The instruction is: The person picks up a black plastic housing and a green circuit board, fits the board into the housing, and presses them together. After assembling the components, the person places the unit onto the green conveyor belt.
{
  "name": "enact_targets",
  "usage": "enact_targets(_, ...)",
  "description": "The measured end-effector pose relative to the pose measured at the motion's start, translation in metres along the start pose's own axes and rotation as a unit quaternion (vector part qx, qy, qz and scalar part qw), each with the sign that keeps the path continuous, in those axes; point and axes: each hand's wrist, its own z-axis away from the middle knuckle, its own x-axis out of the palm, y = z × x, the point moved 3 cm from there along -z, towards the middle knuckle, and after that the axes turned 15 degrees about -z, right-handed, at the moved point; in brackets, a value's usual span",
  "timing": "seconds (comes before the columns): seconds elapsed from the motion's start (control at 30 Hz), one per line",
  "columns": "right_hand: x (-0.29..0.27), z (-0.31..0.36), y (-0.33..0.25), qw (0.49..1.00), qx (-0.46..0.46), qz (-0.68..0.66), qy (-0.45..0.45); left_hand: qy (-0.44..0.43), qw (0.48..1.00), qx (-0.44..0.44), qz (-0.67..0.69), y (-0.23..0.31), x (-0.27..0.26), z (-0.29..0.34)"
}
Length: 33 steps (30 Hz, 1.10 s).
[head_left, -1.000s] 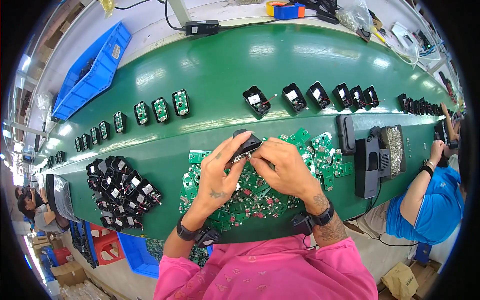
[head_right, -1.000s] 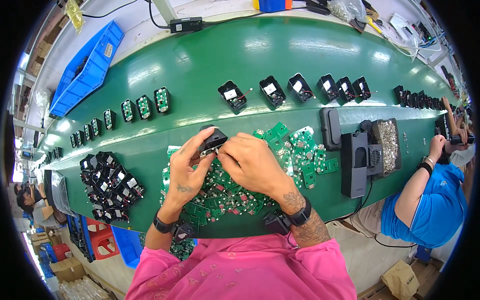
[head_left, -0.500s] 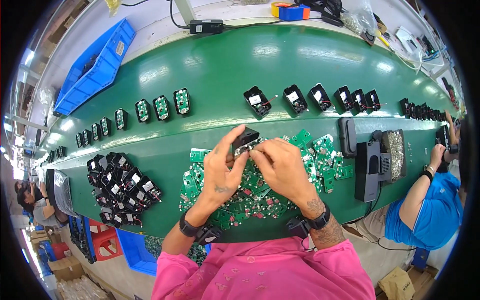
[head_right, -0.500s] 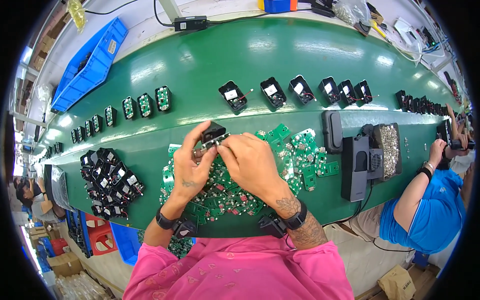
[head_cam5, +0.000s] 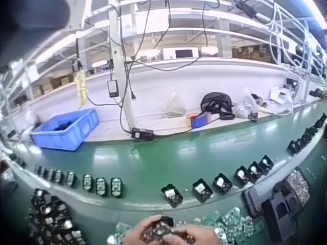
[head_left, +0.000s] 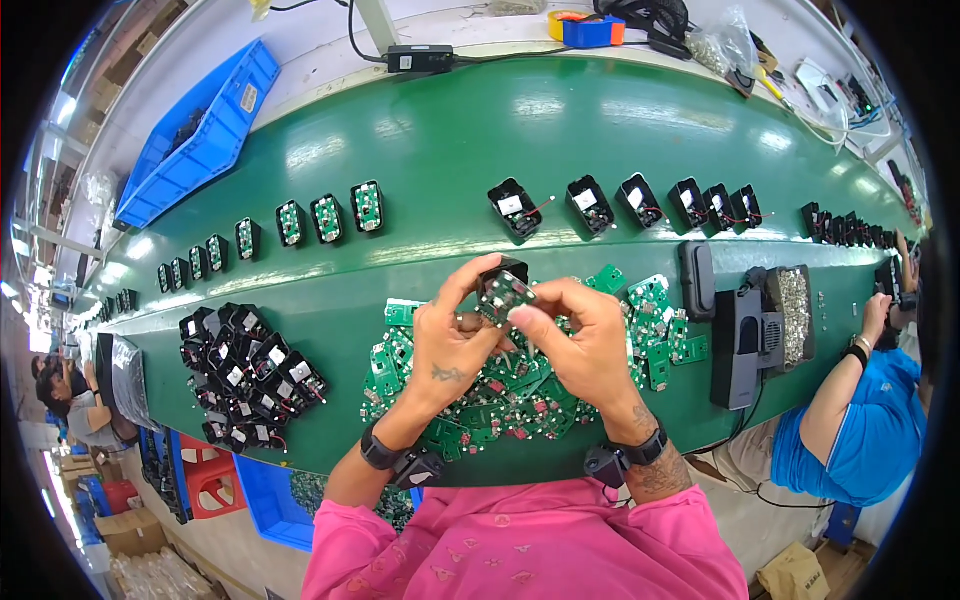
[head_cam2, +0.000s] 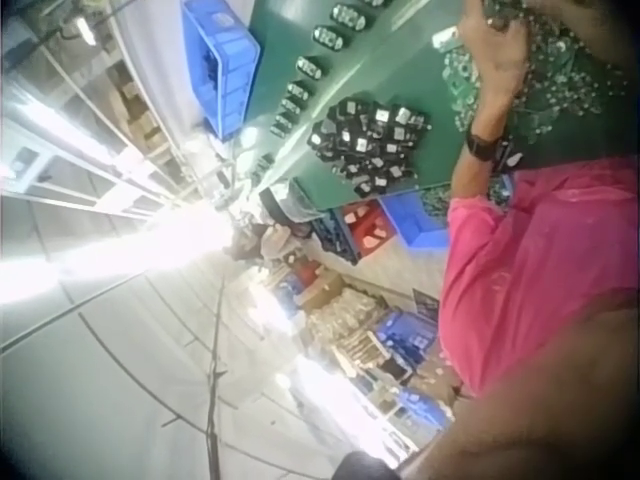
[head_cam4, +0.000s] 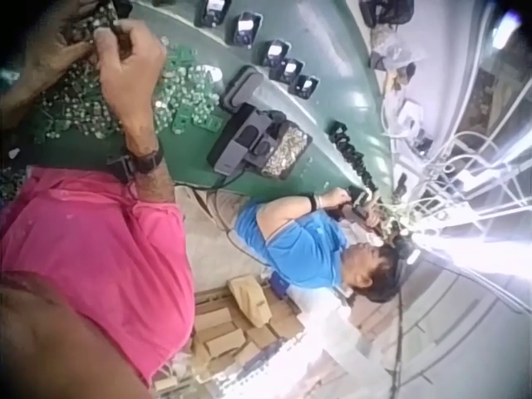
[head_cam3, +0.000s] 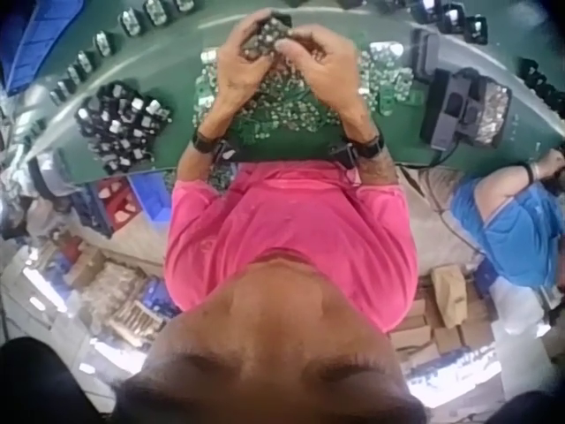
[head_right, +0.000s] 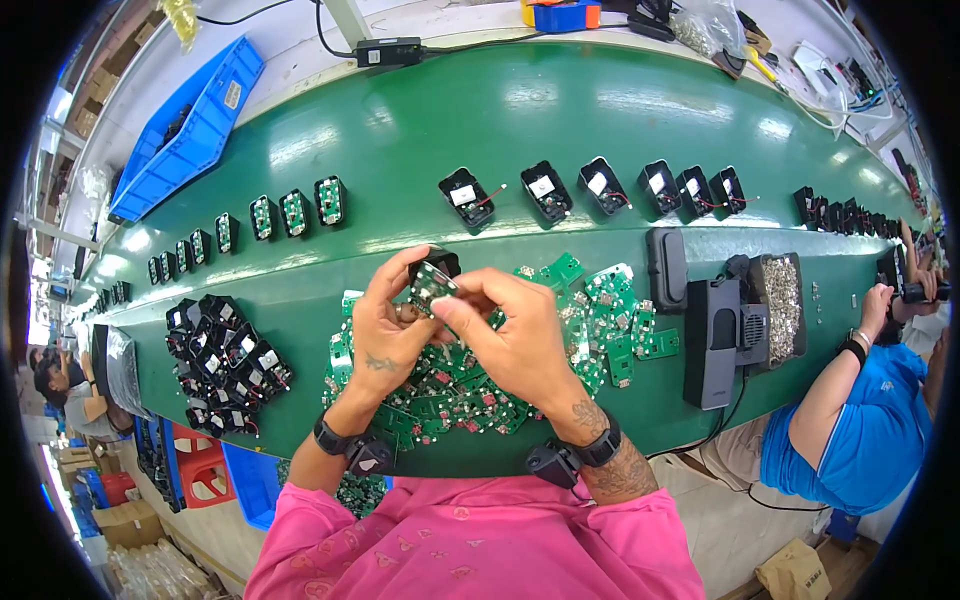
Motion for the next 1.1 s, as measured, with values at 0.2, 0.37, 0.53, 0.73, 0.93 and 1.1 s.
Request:
enact_targets(0.2, 0.001, -0.004, 0.004, 0.998, -0.008, 0.051, -0.043, 0.054, 0.997, 0.046, 0.004, -0.006, -0.001, 0.003)
enact_targets(0.37, -0.005, -0.005, -0.003, 0.987, 0.034, 0.079, -0.138, 0.104, 0.990, 0.075, -0.056, -0.011, -0.001, 0.001)
enact_targets(0.53, 0.006, 0.001, -0.002, 0.983, 0.079, 0.085, -0.144, 0.143, 0.974, 0.120, -0.130, -0.007, -0.003, 0.005)
enact_targets(0.73, 0.008, 0.001, 0.002, 0.986, 0.071, 0.092, -0.119, 0.164, 0.960, 0.130, -0.184, 0.001, -0.002, 0.008)
enact_targets(0.93, 0.005, -0.002, 0.002, 0.989, 0.031, 0.123, -0.079, 0.081, 0.983, 0.107, -0.126, 0.003, -0.004, 0.000)
enact_targets(1.1, 0.002, -0.002, 0.006, 0.991, 0.045, 0.119, -0.052, -0.004, 0.995, 0.088, 0.055, 0.010, -0.010, -0.004)
